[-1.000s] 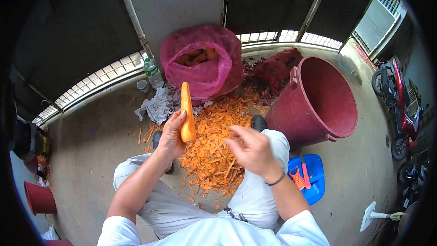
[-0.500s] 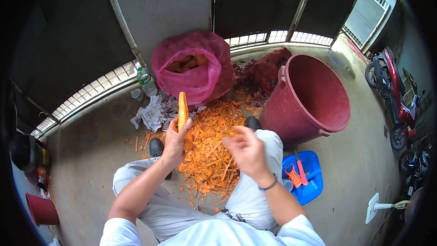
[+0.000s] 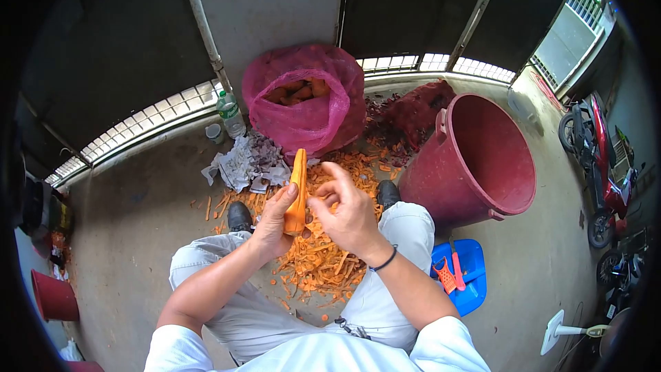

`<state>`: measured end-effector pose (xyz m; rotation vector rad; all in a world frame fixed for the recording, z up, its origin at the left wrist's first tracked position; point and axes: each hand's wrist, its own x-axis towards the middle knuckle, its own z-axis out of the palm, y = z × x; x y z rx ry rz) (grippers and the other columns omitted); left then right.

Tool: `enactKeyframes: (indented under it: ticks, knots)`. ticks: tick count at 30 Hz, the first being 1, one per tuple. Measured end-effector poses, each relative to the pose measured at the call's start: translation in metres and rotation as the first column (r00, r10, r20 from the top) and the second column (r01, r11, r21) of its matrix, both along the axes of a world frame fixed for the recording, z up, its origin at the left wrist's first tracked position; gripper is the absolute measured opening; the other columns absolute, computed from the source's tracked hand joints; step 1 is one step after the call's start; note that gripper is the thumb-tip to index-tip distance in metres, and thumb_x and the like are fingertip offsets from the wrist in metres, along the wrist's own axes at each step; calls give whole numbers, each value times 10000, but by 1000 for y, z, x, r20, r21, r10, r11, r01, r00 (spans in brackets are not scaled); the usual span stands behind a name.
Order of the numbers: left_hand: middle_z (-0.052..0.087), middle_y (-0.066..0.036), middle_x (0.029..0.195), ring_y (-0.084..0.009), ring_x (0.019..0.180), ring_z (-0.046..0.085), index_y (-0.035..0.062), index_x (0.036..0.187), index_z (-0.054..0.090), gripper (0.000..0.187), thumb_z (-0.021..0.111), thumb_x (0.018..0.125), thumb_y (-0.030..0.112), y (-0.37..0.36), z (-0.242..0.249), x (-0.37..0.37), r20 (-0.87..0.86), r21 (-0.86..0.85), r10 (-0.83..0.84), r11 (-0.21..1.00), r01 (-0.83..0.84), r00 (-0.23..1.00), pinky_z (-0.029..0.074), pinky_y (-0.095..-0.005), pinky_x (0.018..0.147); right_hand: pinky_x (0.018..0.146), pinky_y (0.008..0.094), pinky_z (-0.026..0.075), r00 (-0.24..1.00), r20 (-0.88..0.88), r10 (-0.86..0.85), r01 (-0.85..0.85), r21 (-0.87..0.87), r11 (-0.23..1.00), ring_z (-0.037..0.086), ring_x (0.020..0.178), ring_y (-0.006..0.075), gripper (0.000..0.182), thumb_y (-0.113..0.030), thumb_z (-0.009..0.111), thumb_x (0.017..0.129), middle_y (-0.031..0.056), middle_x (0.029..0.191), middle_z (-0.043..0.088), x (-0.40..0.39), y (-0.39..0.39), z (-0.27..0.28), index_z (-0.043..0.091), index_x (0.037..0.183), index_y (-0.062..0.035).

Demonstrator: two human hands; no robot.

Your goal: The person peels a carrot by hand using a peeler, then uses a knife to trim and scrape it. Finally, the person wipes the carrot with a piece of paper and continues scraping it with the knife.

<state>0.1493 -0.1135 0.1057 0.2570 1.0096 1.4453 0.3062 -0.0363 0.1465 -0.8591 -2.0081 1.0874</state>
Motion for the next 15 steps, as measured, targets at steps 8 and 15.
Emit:
enactKeyframes:
  ticks: [8,15]
  knots:
    - [516,-34,1105,-153,752,620,137,1394,436,774,833,861,531,1,4,-1,-31,-27,-16,1000,15,999,501,-354,523,672,209,541,939,-317,-135,10,-368,930,665,840,66,448,-74,733,972,53,1007,689,19,28,-35,537,1359,38]
    - [514,-41,1099,-172,777,613,126,1399,446,784,807,866,574,6,2,-10,-37,-75,-2,997,-1,999,503,-366,516,599,188,503,906,-403,-131,-154,-602,784,700,779,104,399,-165,753,981,50,969,708,24,35,-33,584,1300,7]
